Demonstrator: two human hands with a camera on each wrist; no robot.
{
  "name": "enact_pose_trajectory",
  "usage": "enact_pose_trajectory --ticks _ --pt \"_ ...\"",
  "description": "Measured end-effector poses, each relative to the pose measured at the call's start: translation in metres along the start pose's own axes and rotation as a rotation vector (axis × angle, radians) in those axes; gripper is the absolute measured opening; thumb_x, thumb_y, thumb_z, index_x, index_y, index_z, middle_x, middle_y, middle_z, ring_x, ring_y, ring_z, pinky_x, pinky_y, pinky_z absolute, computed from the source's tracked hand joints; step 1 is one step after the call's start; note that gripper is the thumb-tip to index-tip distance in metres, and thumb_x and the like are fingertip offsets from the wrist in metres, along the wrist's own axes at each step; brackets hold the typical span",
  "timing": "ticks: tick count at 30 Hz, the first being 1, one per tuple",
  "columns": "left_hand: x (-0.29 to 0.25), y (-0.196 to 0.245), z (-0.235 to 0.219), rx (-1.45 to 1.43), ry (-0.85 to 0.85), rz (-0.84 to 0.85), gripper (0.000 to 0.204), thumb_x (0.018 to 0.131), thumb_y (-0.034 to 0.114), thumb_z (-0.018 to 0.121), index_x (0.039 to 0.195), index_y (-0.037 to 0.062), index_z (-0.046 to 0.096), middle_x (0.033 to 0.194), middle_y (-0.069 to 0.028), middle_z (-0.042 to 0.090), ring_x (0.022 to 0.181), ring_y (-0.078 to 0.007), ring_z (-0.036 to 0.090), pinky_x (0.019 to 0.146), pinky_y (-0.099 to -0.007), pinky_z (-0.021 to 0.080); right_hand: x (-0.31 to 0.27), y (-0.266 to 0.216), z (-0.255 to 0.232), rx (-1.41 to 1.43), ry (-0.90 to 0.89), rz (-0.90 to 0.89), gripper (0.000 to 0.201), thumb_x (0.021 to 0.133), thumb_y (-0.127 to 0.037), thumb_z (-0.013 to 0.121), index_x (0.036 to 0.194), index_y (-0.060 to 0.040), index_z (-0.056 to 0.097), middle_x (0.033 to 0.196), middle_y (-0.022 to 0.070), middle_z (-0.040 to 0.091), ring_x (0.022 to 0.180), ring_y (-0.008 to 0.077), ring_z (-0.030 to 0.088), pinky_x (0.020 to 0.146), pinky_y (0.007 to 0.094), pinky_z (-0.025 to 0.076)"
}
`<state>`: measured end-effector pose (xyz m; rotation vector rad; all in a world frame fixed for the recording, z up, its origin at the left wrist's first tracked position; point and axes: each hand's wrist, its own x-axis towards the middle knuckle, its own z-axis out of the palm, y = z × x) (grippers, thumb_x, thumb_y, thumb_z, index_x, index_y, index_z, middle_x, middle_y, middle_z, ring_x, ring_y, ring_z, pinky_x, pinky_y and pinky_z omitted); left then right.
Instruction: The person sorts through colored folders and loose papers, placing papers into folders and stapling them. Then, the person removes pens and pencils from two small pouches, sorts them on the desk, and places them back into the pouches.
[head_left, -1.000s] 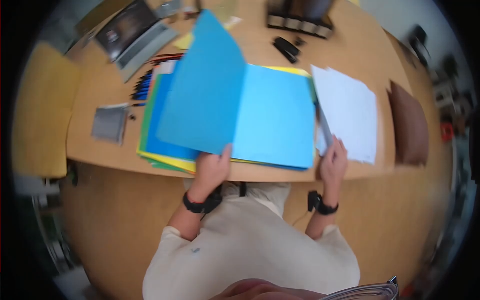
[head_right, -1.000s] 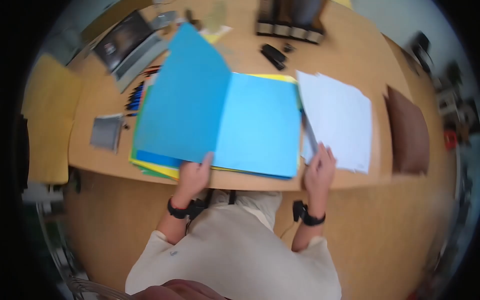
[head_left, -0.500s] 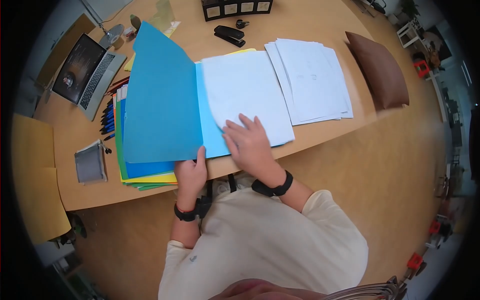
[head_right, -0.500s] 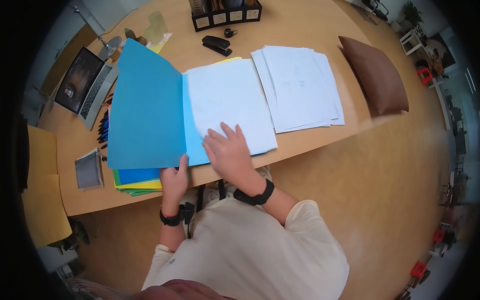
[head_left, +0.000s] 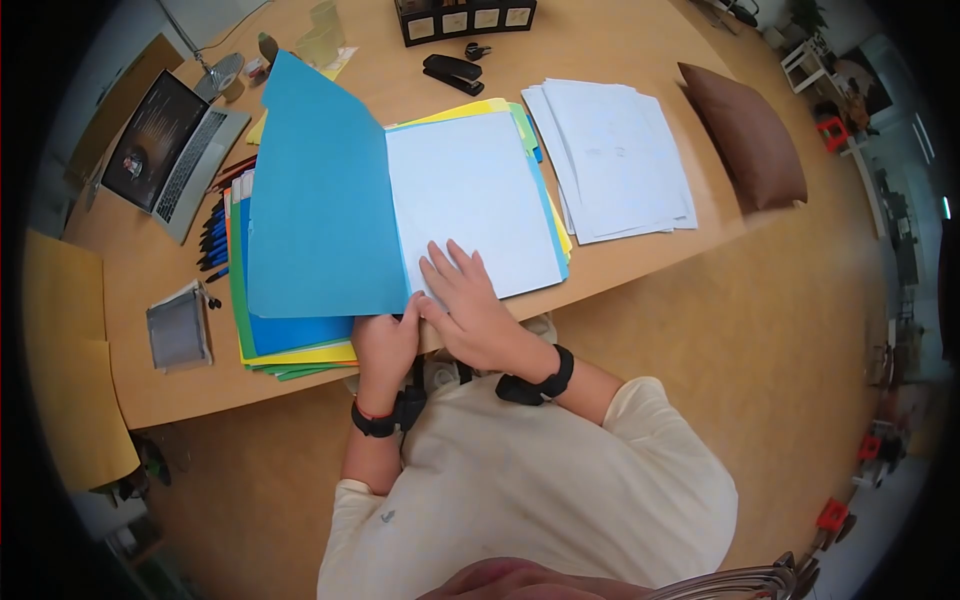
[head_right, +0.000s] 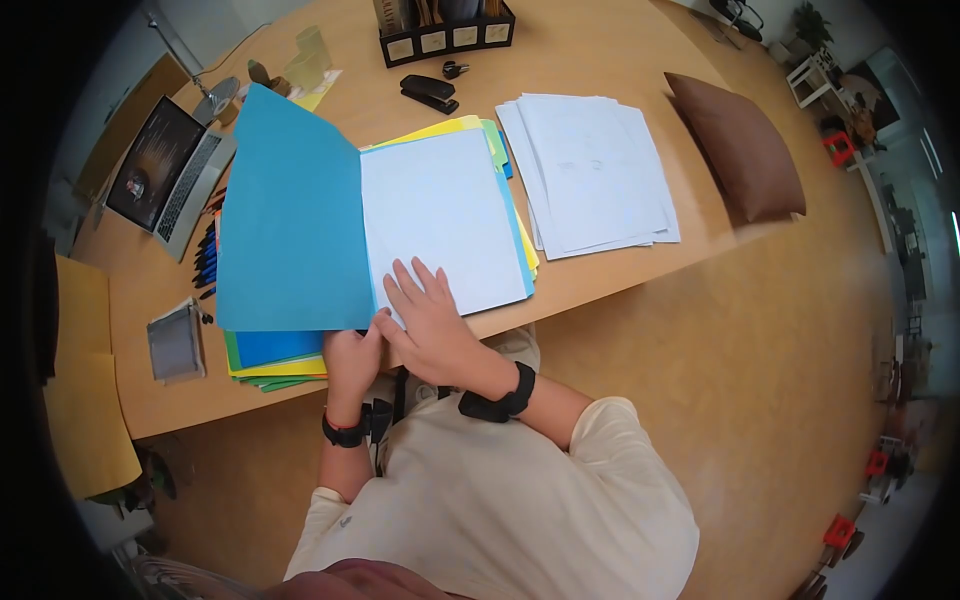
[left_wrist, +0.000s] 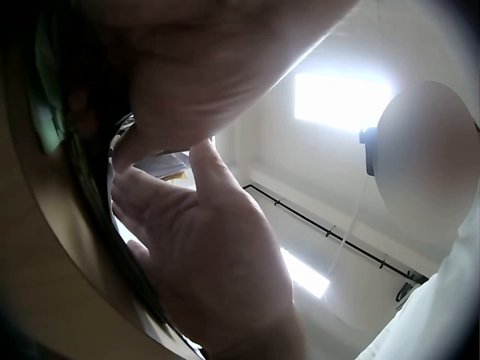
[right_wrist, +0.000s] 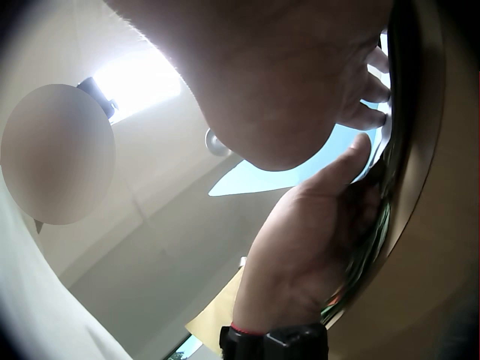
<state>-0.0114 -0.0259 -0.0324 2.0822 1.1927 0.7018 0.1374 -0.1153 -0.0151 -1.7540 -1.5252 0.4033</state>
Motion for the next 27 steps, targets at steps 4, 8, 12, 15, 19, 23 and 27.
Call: enact_pose_trajectory --ticks 4,8,12,15,19,23,27 --pt "-0.002 -0.001 0.005 -0.004 0.077 0.023 0.029 0.099 0.025 0.074 0.099 -0.0034 0.074 0.092 -0.0246 0.073 0.086 -0.0455 0.069 0.077 -0.0482 0.055 -0.002 0.0 -0.034 0.075 0.153 -0.006 0.049 0.101 -0.03 0.065 0.14 0.0007 0.066 0.158 0.025 0.052 0.152 0.0519 0.035 0.123 0.0721 0.02" --pt "0.001 -0.003 0.0 -0.142 -0.014 -0.123 0.03 0.101 0.026 0.072 0.097 -0.0043 0.074 0.086 -0.0246 0.072 0.077 -0.0438 0.068 0.074 -0.0468 0.055 -0.012 0.022 -0.065 -0.353 0.136 0.043 0.045 0.098 -0.031 0.071 0.135 -0.0054 0.071 0.154 0.0187 0.058 0.151 0.0498 0.037 0.121 0.0771 0.019" --pt "0.005 0.02 -0.007 -0.17 -0.008 -0.055 0.032 0.102 0.027 0.071 0.092 -0.0039 0.073 0.075 -0.0194 0.071 0.068 -0.0362 0.067 0.071 -0.0428 0.054 -0.026 0.046 -0.057 -0.35 0.085 0.102 0.045 0.097 -0.033 0.072 0.133 -0.007 0.072 0.154 0.0161 0.057 0.15 0.0476 0.039 0.117 0.0825 0.018" --pt "0.007 0.022 -0.011 -0.123 -0.215 -0.254 0.033 0.104 0.026 0.069 0.089 -0.0031 0.073 0.068 -0.0137 0.071 0.065 -0.0289 0.069 0.069 -0.039 0.054 -0.031 0.046 -0.05 -0.365 0.102 0.089 0.045 0.097 -0.035 0.072 0.133 -0.0077 0.072 0.156 0.0149 0.056 0.15 0.0463 0.04 0.116 0.0836 0.018" --pt "0.006 0.018 -0.009 -0.226 -0.17 -0.252 0.035 0.107 0.024 0.063 0.089 -0.0041 0.074 0.066 -0.009 0.073 0.062 -0.0208 0.07 0.069 -0.0362 0.054 -0.029 0.042 -0.055 -0.352 0.05 0.108 0.045 0.098 -0.035 0.072 0.133 -0.008 0.072 0.157 0.0144 0.056 0.151 0.0443 0.039 0.116 0.0843 0.018" --pt "0.008 0.01 -0.011 -0.368 -0.191 -0.275 0.039 0.11 0.023 0.059 0.089 -0.007 0.073 0.069 -0.0085 0.076 0.064 -0.0162 0.07 0.069 -0.0355 0.055 -0.017 0.037 -0.083 -0.353 -0.047 0.053 0.041 0.097 -0.034 0.073 0.127 -0.0054 0.076 0.148 0.0166 0.064 0.143 0.0416 0.052 0.118 0.0733 0.03" --pt "0.011 0.007 -0.015 -0.488 -0.212 -0.35 0.042 0.112 0.022 0.056 0.088 -0.0088 0.071 0.07 -0.009 0.076 0.065 -0.0157 0.07 0.07 -0.0351 0.055 0.04 0.04 -0.128 -0.213 -0.005 -0.013 0.032 0.095 -0.027 0.078 0.117 -0.0039 0.079 0.135 0.0175 0.073 0.122 0.0355 0.068 0.104 0.0412 0.054"
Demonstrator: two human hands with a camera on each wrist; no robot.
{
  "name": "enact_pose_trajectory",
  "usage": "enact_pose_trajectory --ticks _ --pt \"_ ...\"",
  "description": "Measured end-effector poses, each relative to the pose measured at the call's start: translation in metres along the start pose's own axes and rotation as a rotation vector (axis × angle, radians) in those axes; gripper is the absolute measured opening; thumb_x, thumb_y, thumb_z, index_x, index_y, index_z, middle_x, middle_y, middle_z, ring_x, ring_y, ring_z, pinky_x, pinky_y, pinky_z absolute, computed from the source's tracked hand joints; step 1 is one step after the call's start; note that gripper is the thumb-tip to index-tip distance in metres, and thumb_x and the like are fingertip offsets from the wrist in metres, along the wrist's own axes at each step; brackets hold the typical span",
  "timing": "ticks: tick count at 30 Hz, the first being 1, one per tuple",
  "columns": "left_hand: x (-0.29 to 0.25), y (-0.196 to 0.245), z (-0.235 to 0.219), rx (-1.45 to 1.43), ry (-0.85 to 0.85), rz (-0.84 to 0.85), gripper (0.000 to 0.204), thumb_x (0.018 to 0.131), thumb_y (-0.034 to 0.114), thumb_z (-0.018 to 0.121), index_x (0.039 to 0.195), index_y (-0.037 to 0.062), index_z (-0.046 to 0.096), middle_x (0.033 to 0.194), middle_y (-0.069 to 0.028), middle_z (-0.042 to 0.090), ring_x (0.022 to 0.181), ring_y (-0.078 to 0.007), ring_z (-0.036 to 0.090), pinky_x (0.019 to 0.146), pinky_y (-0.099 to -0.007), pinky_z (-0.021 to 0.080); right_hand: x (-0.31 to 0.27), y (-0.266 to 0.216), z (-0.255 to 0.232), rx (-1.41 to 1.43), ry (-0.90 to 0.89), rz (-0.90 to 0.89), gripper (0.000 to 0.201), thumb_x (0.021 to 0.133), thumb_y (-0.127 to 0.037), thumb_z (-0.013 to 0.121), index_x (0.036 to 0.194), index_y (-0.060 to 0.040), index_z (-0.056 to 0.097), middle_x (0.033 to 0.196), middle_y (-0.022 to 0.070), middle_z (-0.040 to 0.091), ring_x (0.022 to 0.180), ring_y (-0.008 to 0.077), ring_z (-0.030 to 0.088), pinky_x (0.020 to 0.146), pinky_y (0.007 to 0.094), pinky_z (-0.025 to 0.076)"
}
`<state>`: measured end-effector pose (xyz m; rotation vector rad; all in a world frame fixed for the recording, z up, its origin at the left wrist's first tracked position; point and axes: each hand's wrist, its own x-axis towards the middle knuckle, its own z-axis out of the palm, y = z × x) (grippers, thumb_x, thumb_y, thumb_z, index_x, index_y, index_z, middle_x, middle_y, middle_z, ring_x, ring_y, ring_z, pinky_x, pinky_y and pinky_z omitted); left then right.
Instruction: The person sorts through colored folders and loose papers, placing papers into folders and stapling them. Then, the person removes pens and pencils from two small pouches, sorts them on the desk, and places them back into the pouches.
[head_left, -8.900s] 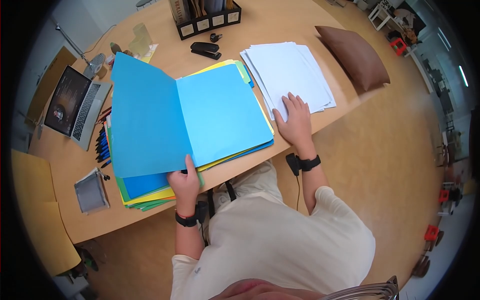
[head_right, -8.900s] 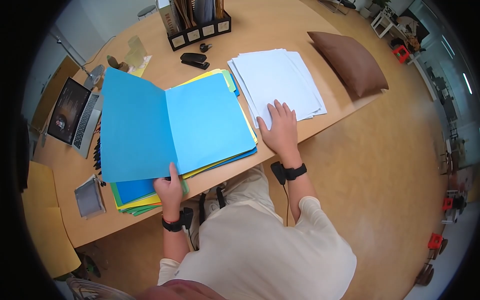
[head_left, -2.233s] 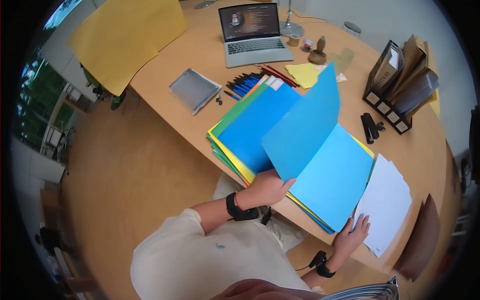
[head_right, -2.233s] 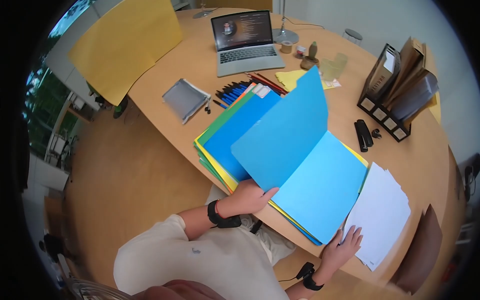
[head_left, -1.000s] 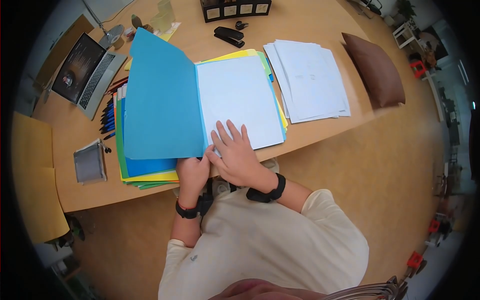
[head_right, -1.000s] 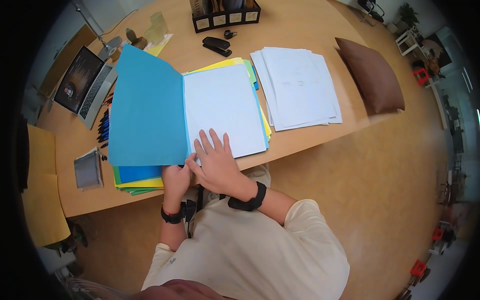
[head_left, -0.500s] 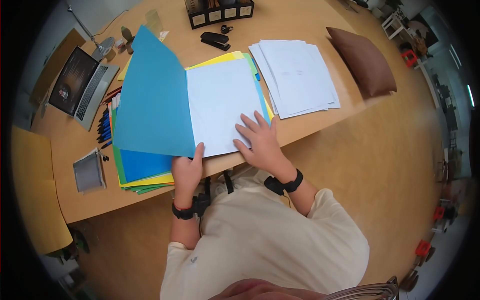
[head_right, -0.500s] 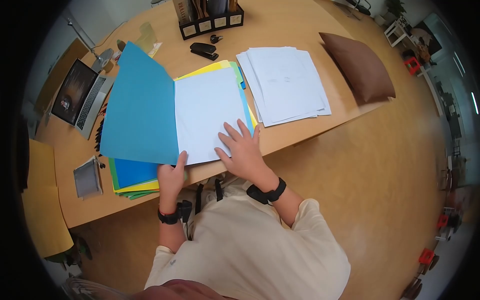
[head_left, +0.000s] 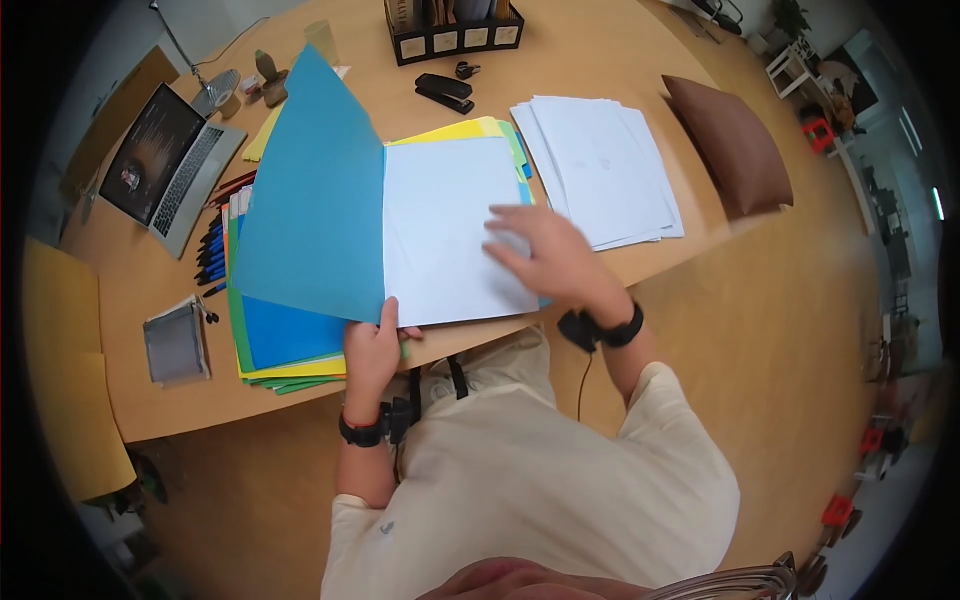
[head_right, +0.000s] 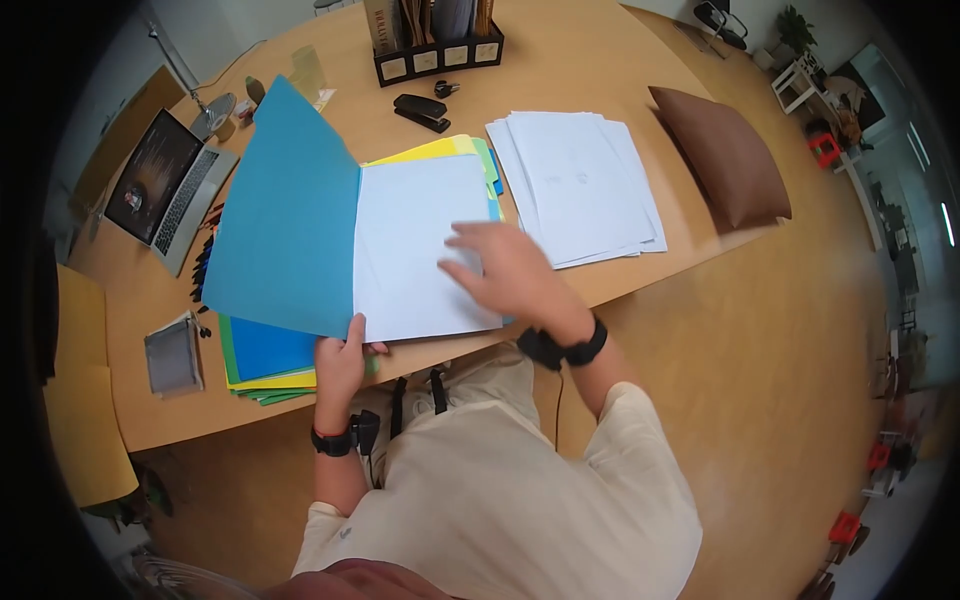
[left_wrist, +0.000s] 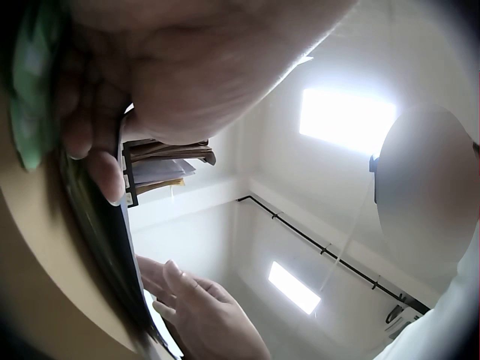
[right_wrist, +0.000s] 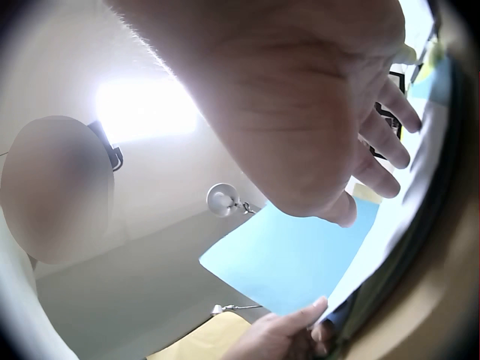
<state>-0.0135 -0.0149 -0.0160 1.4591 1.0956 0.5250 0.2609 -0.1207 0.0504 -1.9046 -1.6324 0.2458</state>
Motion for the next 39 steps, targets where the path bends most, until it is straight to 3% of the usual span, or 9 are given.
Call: enact_pose_trajectory --ticks 5,10,14,20,26,27,30,36,39 --pt "0.001 -0.006 -0.003 0.029 0.018 0.034 0.039 0.113 0.023 0.056 0.095 -0.0091 0.07 0.076 -0.0095 0.073 0.065 -0.016 0.071 0.066 -0.0342 0.055 0.135 0.019 -0.033 -0.093 -0.023 0.138 0.04 0.099 -0.041 0.071 0.114 -0.0058 0.081 0.112 0.0167 0.08 0.105 0.0375 0.074 0.091 0.0458 0.058" --pt "0.002 -0.004 -0.003 0.101 0.028 0.061 0.037 0.111 0.021 0.056 0.091 -0.0064 0.069 0.066 -0.0106 0.072 0.064 -0.0215 0.071 0.069 -0.0371 0.055 0.265 0.091 0.015 -0.306 0.035 0.23 0.047 0.095 -0.043 0.073 0.116 -0.0018 0.078 0.117 0.0207 0.078 0.109 0.0394 0.074 0.095 0.0452 0.059" --pt "0.003 0.001 -0.007 0.197 0.01 0.076 0.035 0.11 0.021 0.056 0.09 -0.0045 0.07 0.066 -0.0101 0.072 0.065 -0.0262 0.072 0.071 -0.0391 0.056 0.296 0.076 0.03 -0.341 -0.118 0.421 0.04 0.094 -0.034 0.073 0.117 -0.0015 0.078 0.121 0.0219 0.077 0.116 0.0391 0.073 0.098 0.0455 0.058" --pt "0.005 -0.008 -0.004 0.199 0.022 0.084 0.039 0.112 0.02 0.056 0.088 -0.0067 0.069 0.067 -0.0101 0.072 0.064 -0.0202 0.069 0.068 -0.0368 0.054 0.317 0.093 0.073 -0.353 -0.068 0.491 0.034 0.088 -0.018 0.073 0.119 -0.0032 0.079 0.123 0.0204 0.077 0.119 0.0374 0.073 0.101 0.0435 0.057" --pt "0.004 -0.006 -0.006 0.243 0.01 0.124 0.04 0.113 0.023 0.054 0.091 -0.0071 0.07 0.071 -0.0111 0.074 0.067 -0.0208 0.073 0.069 -0.0366 0.055 0.313 0.069 0.056 0.068 -0.092 0.453 0.033 0.084 -0.01 0.064 0.109 0.0085 0.076 0.113 0.0292 0.076 0.105 0.0373 0.077 0.086 0.0427 0.061" --pt "0.003 -0.006 -0.006 0.273 0.003 0.129 0.041 0.113 0.023 0.053 0.092 -0.0074 0.07 0.072 -0.0113 0.075 0.067 -0.0206 0.074 0.069 -0.0365 0.056 0.317 0.079 0.064 0.167 -0.062 0.378 0.034 0.082 -0.009 0.062 0.104 0.0145 0.072 0.103 0.0312 0.075 0.091 0.0367 0.077 0.075 0.0416 0.059" --pt "0.002 -0.008 -0.004 0.265 0.03 0.15 0.037 0.111 0.021 0.054 0.088 -0.0018 0.072 0.07 -0.0085 0.075 0.067 -0.0289 0.072 0.072 -0.0404 0.056 0.307 0.067 0.07 0.573 0.01 0.315 0.018 0.081 -0.011 0.062 0.085 0.0048 0.068 0.078 0.0107 0.066 0.069 0.0209 0.062 0.06 0.0362 0.047" --pt "0.0 -0.011 0.001 0.225 0.082 0.133 0.038 0.112 0.023 0.053 0.089 -0.0002 0.073 0.069 -0.0072 0.075 0.068 -0.0296 0.071 0.072 -0.0408 0.056 0.295 0.049 0.068 0.674 0.112 0.404 0.023 0.083 -0.009 0.066 0.103 0.0031 0.065 0.091 0.0087 0.065 0.082 0.0223 0.063 0.071 0.0364 0.052" --pt "0.002 -0.014 -0.003 0.344 0.047 0.179 0.034 0.113 0.019 0.053 0.1 -0.009 0.068 0.074 -0.0131 0.075 0.068 -0.0219 0.074 0.071 -0.0361 0.056 0.289 0.043 0.068 0.674 0.228 0.452 0.024 0.083 -0.008 0.065 0.105 0.003 0.065 0.095 0.0098 0.067 0.083 0.0227 0.064 0.074 0.0371 0.053"
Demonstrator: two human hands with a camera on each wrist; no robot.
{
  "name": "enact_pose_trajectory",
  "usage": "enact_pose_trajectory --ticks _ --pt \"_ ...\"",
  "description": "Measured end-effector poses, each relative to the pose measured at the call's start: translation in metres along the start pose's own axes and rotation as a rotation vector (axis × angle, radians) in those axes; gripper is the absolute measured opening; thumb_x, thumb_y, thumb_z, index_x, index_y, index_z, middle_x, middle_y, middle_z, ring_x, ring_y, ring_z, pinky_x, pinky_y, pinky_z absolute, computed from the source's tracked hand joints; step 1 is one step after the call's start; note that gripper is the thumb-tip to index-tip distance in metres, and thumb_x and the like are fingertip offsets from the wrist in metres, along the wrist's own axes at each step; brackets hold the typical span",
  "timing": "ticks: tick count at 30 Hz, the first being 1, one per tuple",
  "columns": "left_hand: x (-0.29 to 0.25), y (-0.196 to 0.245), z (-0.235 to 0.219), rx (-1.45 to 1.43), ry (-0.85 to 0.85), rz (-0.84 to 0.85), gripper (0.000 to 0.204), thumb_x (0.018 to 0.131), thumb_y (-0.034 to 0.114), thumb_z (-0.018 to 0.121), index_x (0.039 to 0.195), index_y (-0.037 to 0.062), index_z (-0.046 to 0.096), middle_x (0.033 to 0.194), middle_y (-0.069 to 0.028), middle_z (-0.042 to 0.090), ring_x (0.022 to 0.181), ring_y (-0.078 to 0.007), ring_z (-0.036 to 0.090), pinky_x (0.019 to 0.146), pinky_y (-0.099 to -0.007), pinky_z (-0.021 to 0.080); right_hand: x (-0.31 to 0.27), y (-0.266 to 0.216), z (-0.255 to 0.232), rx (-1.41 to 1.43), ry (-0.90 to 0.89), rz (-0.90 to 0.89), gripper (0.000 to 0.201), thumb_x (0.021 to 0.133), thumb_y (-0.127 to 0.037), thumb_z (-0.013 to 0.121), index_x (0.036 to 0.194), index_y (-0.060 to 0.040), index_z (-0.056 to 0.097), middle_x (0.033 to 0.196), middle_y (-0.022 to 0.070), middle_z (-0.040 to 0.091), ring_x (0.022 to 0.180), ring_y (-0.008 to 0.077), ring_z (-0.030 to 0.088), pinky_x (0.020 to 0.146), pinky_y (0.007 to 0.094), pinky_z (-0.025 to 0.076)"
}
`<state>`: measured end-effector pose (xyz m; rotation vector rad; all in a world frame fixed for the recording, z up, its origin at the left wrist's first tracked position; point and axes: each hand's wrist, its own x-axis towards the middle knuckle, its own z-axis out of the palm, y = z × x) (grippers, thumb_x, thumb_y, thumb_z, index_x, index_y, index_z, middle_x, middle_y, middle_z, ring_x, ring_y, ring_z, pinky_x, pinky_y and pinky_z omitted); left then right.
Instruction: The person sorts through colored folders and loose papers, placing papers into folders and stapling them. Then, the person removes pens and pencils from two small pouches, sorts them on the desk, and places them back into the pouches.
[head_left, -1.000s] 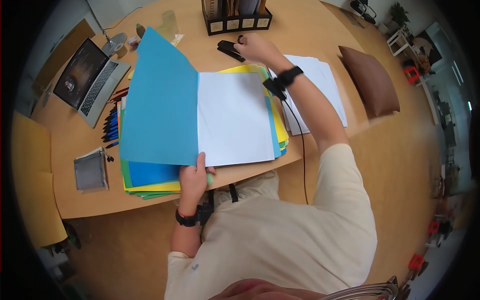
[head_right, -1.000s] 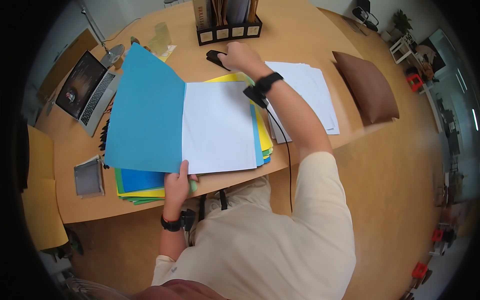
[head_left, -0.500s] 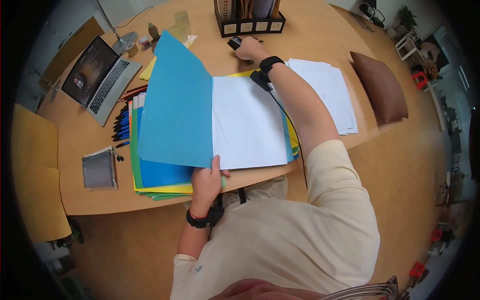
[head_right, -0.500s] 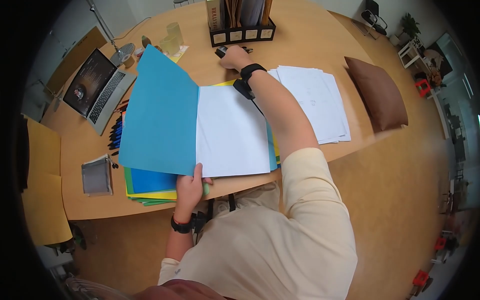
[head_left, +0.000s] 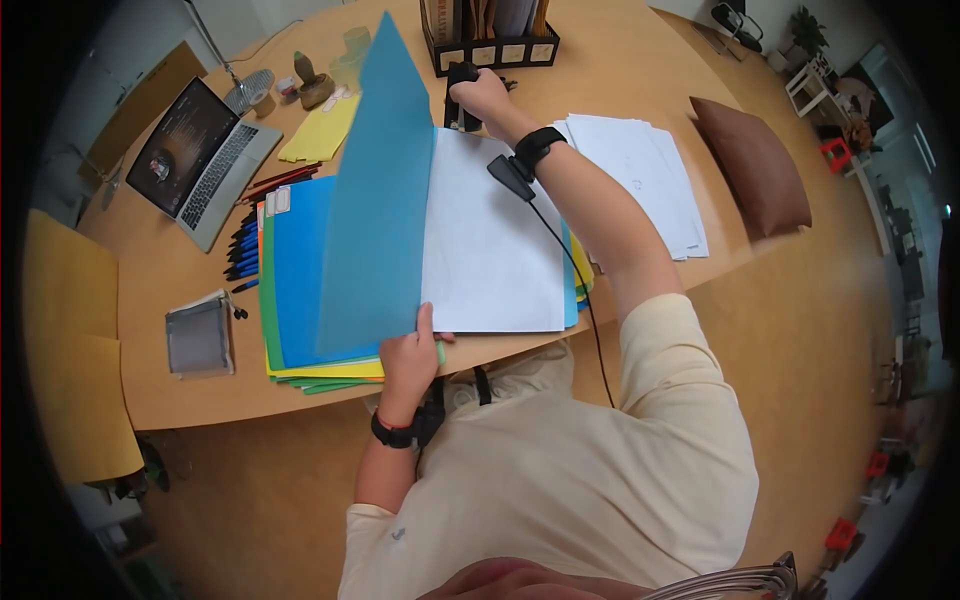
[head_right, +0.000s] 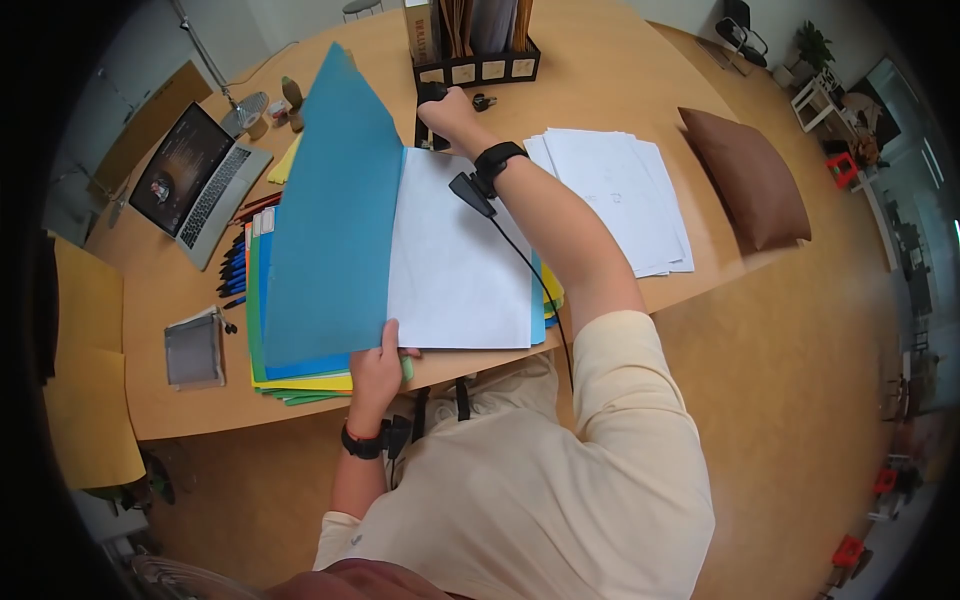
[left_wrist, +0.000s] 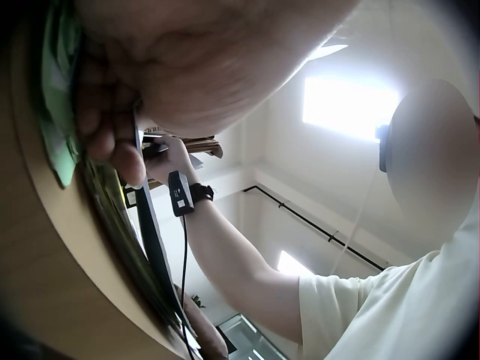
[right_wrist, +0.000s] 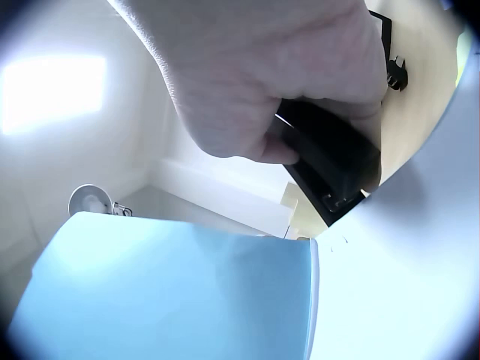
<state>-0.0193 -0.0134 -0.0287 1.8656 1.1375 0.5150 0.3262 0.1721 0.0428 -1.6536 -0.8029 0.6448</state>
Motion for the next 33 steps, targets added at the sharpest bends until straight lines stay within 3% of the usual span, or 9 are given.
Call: enact_pose_trajectory --ticks 2,5,8,11,17,20,30,33 --pt "0.002 -0.009 0.005 -0.04 0.024 0.036 0.03 0.113 0.016 0.054 0.103 -0.0099 0.066 0.077 -0.0137 0.073 0.067 -0.0219 0.073 0.069 -0.0359 0.056 -0.004 -0.001 0.0 0.116 -0.013 0.085 0.024 0.084 -0.008 0.064 0.106 0.0028 0.065 0.098 0.0108 0.068 0.085 0.0226 0.066 0.074 0.0378 0.054" --pt "0.002 -0.013 0.007 -0.117 0.048 0.087 0.024 0.112 0.011 0.054 0.107 -0.0108 0.063 0.081 -0.0142 0.072 0.066 -0.0213 0.073 0.065 -0.0356 0.056 -0.003 0.001 -0.005 0.241 -0.216 0.111 0.046 0.084 -0.007 0.062 0.124 0.0157 0.057 0.111 0.0207 0.07 0.099 0.0288 0.071 0.084 0.0398 0.056" --pt "0.002 -0.01 0.007 -0.158 0.05 0.117 0.02 0.112 0.008 0.055 0.109 -0.0109 0.062 0.085 -0.014 0.07 0.066 -0.0204 0.073 0.063 -0.0348 0.056 0.006 0.005 0.003 0.119 -0.135 0.128 0.052 0.089 -0.014 0.061 0.13 0.0167 0.053 0.117 0.0236 0.068 0.105 0.0296 0.071 0.086 0.0425 0.057" --pt "-0.001 -0.002 0.005 -0.174 0.048 0.102 0.02 0.113 0.008 0.054 0.108 -0.0102 0.062 0.084 -0.0134 0.07 0.066 -0.0198 0.073 0.063 -0.0346 0.056 0.022 0.024 0.018 0.039 -0.022 0.032 0.022 0.097 -0.022 0.061 0.103 -0.0012 0.068 0.097 0.0112 0.07 0.083 0.0206 0.066 0.072 0.037 0.053" --pt "-0.001 0.0 0.005 -0.152 0.067 0.11 0.016 0.112 0.009 0.055 0.11 -0.004 0.062 0.075 -0.0125 0.073 0.067 -0.0227 0.075 0.064 -0.0359 0.055 -0.003 0.025 0.022 0.093 -0.127 -0.035 0.027 0.101 -0.028 0.06 0.097 -0.0027 0.07 0.084 0.0067 0.07 0.075 0.0198 0.068 0.07 0.0359 0.053" --pt "-0.001 -0.006 0.007 -0.15 0.072 0.116 0.012 0.111 0.01 0.055 0.115 -0.0006 0.061 0.073 -0.0128 0.074 0.069 -0.0246 0.077 0.063 -0.036 0.055 0.009 0.041 0.031 0.063 -0.05 -0.088 0.053 0.095 -0.039 0.062 0.092 0.0135 0.071 0.092 0.029 0.075 0.086 0.0395 0.077 0.081 0.0477 0.058" --pt "0.002 -0.019 0.009 -0.118 0.025 0.088 0.014 0.111 0.013 0.054 0.118 0.003 0.061 0.076 -0.0113 0.076 0.076 -0.0273 0.078 0.068 -0.038 0.056 -0.015 0.026 0.028 -0.09 0.102 -0.108 0.063 0.095 -0.05 0.06 0.096 0.0124 0.072 0.097 0.0367 0.073 0.096 0.051 0.073 0.087 0.0513 0.057" --pt "0.001 -0.025 0.009 -0.085 0.048 0.182 0.016 0.108 0.013 0.054 0.119 0.0035 0.062 0.077 -0.0105 0.076 0.078 -0.0289 0.077 0.071 -0.0389 0.056 -0.014 0.035 0.033 -0.041 0.185 -0.134 0.068 0.095 -0.053 0.06 0.098 0.0134 0.073 0.1 0.0383 0.072 0.102 0.0525 0.072 0.09 0.0528 0.055"
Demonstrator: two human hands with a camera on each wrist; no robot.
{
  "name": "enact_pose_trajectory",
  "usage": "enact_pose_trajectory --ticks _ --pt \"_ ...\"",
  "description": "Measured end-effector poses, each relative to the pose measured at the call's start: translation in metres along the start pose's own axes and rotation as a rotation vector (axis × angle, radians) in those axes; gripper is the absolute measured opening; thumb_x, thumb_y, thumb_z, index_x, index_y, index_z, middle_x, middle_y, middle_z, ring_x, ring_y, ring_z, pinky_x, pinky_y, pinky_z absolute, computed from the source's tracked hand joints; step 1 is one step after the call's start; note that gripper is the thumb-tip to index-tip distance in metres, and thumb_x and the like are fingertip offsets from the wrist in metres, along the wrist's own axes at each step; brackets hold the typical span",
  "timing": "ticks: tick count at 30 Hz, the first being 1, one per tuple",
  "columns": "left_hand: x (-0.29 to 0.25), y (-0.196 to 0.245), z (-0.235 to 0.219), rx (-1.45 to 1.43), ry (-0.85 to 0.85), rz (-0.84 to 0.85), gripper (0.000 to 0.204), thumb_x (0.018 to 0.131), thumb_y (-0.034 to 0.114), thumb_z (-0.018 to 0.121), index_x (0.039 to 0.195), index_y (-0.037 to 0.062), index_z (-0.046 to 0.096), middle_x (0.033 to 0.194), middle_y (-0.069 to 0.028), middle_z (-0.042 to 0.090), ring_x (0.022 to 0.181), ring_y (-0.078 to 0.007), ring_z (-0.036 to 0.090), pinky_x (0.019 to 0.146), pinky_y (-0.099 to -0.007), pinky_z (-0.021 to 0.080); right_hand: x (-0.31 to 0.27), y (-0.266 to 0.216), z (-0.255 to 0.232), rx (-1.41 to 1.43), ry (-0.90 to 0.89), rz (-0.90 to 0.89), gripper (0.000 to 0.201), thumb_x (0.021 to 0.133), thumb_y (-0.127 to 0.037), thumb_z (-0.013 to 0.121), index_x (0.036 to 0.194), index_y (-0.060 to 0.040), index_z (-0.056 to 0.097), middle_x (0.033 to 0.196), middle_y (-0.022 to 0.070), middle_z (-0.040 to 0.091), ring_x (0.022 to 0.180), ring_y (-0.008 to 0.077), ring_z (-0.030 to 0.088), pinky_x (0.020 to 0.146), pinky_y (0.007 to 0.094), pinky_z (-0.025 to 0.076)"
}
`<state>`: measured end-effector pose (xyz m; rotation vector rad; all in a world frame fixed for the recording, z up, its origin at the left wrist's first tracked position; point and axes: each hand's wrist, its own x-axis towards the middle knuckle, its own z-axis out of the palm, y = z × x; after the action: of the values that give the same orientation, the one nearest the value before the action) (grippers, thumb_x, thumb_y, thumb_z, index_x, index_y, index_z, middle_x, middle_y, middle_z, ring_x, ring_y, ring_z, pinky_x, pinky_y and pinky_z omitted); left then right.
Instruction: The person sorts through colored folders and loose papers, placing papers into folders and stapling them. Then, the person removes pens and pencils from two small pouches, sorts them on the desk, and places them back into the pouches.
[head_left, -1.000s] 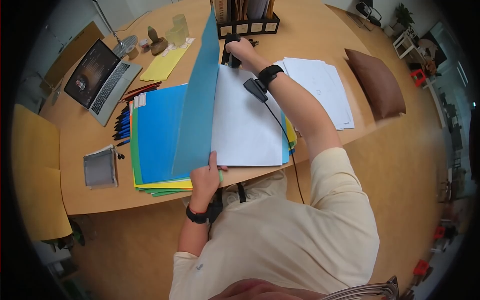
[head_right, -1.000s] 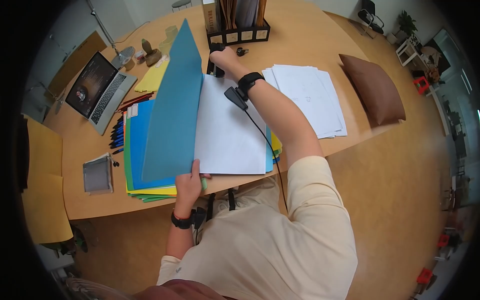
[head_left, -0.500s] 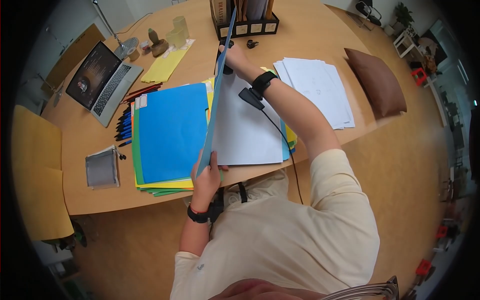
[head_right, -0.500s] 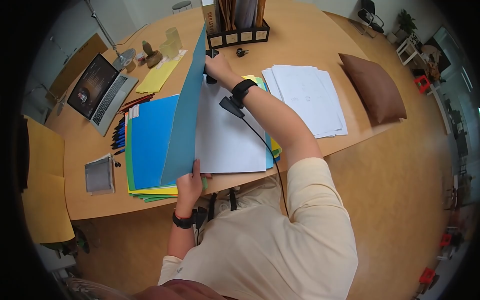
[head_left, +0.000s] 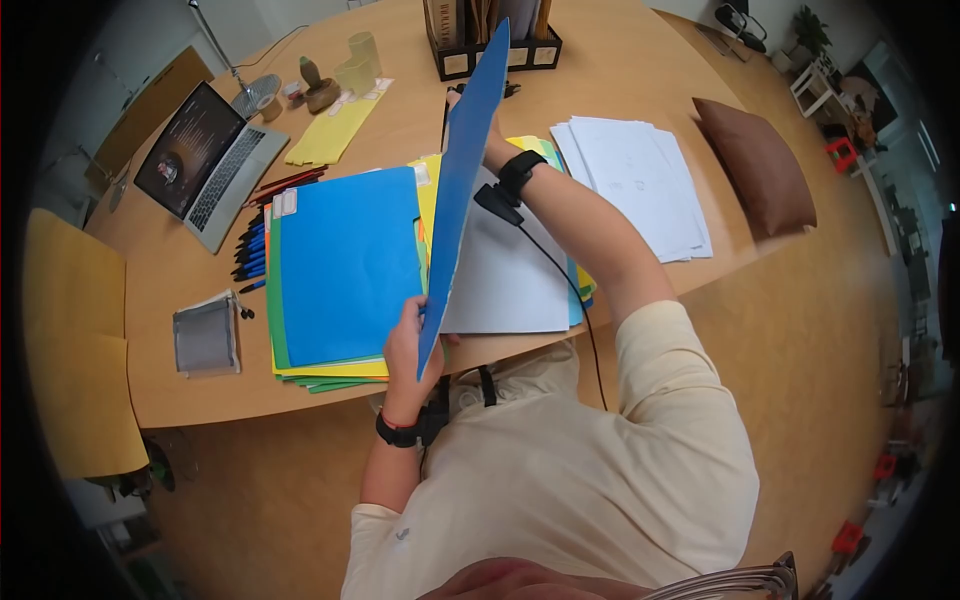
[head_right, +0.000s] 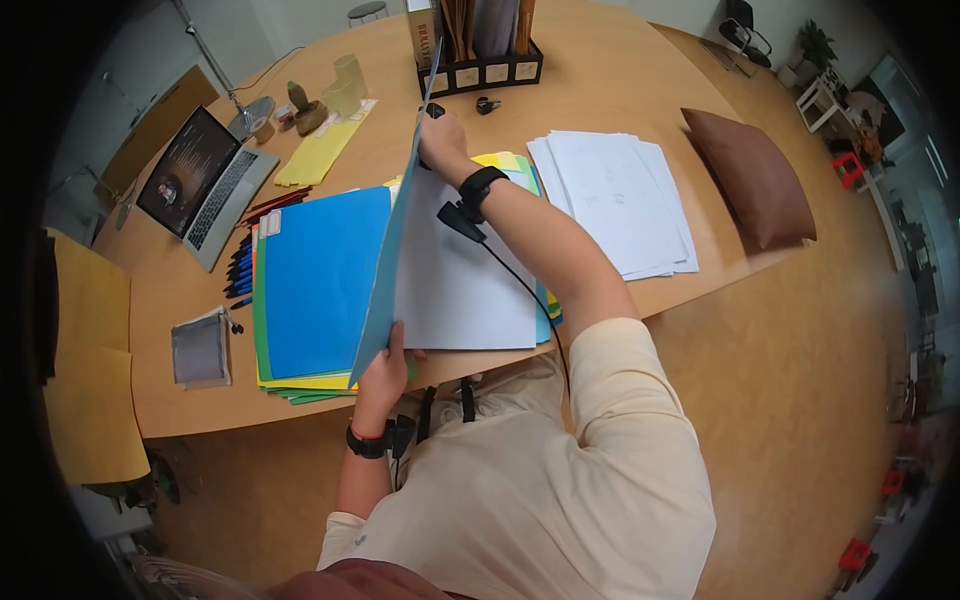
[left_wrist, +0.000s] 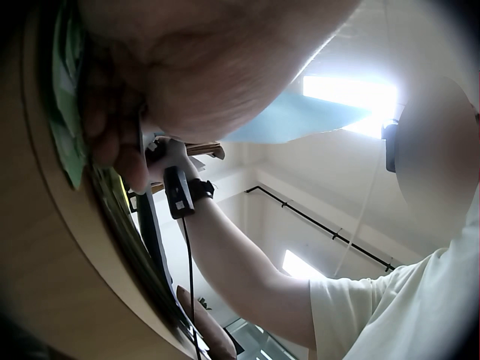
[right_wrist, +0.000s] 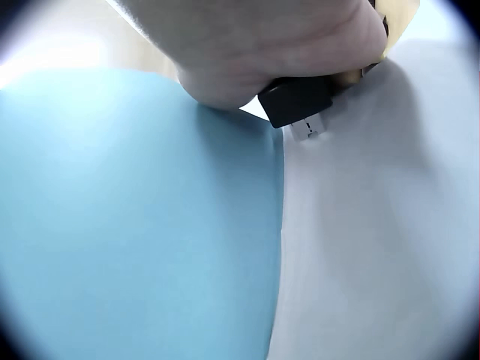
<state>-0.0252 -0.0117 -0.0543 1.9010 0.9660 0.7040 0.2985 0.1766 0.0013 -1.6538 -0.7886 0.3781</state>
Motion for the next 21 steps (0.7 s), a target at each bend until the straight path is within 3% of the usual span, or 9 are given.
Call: enact_pose_trajectory --ticks 2,6,7,10,11,14,15,18,21 --pt "0.0 0.024 -0.006 0.019 -0.002 -0.047 0.017 0.107 0.011 0.055 0.119 0.003 0.062 0.077 -0.0097 0.076 0.077 -0.0291 0.077 0.07 -0.0382 0.055 0.016 0.029 0.013 0.019 0.01 -0.036 0.07 0.095 -0.055 0.06 0.099 0.0137 0.073 0.101 0.0386 0.072 0.104 0.0532 0.071 0.092 0.0534 0.055" --pt "0.0 0.011 -0.002 -0.039 -0.011 -0.063 0.016 0.108 0.012 0.056 0.118 0.0027 0.063 0.076 -0.0084 0.076 0.075 -0.0279 0.076 0.068 -0.0373 0.055 -0.007 -0.014 -0.011 -0.051 -0.06 0.001 0.066 0.095 -0.052 0.062 0.093 0.0134 0.072 0.095 0.035 0.073 0.096 0.0509 0.072 0.085 0.0522 0.055" --pt "-0.001 0.01 -0.002 -0.024 -0.01 -0.059 0.016 0.108 0.013 0.056 0.118 0.0028 0.063 0.075 -0.0083 0.076 0.073 -0.0274 0.076 0.068 -0.0372 0.055 -0.009 -0.018 -0.014 -0.039 -0.089 0.001 0.065 0.092 -0.052 0.065 0.088 0.0126 0.073 0.088 0.0293 0.075 0.085 0.042 0.075 0.078 0.0474 0.056" --pt "0.0 0.016 -0.003 0.0 -0.006 -0.055 0.015 0.11 0.014 0.056 0.116 0.0029 0.063 0.073 -0.008 0.075 0.07 -0.0267 0.075 0.066 -0.0375 0.055 0.002 -0.006 -0.014 -0.011 -0.261 0.094 0.037 0.099 -0.032 0.059 0.087 0.0015 0.068 0.075 0.0122 0.069 0.072 0.026 0.07 0.067 0.0412 0.053" --pt "0.0 0.02 -0.004 -0.003 -0.006 -0.058 0.015 0.111 0.015 0.055 0.116 0.0028 0.063 0.072 -0.008 0.074 0.069 -0.0269 0.075 0.066 -0.0379 0.055 0.009 0.001 -0.011 -0.004 -0.27 0.068 0.03 0.095 -0.026 0.061 0.084 0.0004 0.067 0.076 0.0118 0.069 0.066 0.0213 0.067 0.06 0.0376 0.049" --pt "0.0 0.023 -0.003 0.001 0.011 -0.063 0.015 0.112 0.015 0.055 0.114 0.0027 0.063 0.07 -0.0076 0.073 0.067 -0.0277 0.073 0.065 -0.0386 0.055 0.018 0.006 -0.01 0.068 -0.352 0.258 0.024 0.091 -0.022 0.062 0.084 0.0005 0.067 0.077 0.0108 0.069 0.065 0.0193 0.064 0.058 0.0369 0.047" --pt "0.0 0.023 -0.003 0.005 0.018 -0.063 0.015 0.112 0.015 0.055 0.113 0.0028 0.063 0.069 -0.0074 0.073 0.067 -0.0279 0.073 0.065 -0.0388 0.054 0.019 0.006 -0.01 0.007 -0.318 0.246 0.022 0.088 -0.021 0.065 0.085 0.0008 0.067 0.078 0.0117 0.069 0.064 0.0191 0.063 0.055 0.0356 0.043" --pt "0.001 0.021 -0.001 0.02 0.043 -0.068 0.016 0.111 0.016 0.056 0.11 0.0027 0.064 0.067 -0.006 0.072 0.066 -0.0282 0.072 0.065 -0.0397 0.054 0.028 0.006 -0.019 -0.164 -0.331 0.28 0.025 0.085 -0.02 0.069 0.091 0.0041 0.071 0.084 0.0145 0.071 0.07 0.0224 0.067 0.059 0.0379 0.048" --pt "0.002 0.025 -0.004 0.052 0.027 -0.071 0.025 0.112 0.012 0.055 0.099 -0.0062 0.065 0.074 -0.0136 0.072 0.065 -0.0238 0.076 0.061 -0.0379 0.055 0.033 0.011 -0.027 -0.331 -0.331 0.228 0.038 0.088 -0.021 0.066 0.101 0.014 0.073 0.097 0.0243 0.076 0.093 0.0346 0.075 0.079 0.0412 0.055"
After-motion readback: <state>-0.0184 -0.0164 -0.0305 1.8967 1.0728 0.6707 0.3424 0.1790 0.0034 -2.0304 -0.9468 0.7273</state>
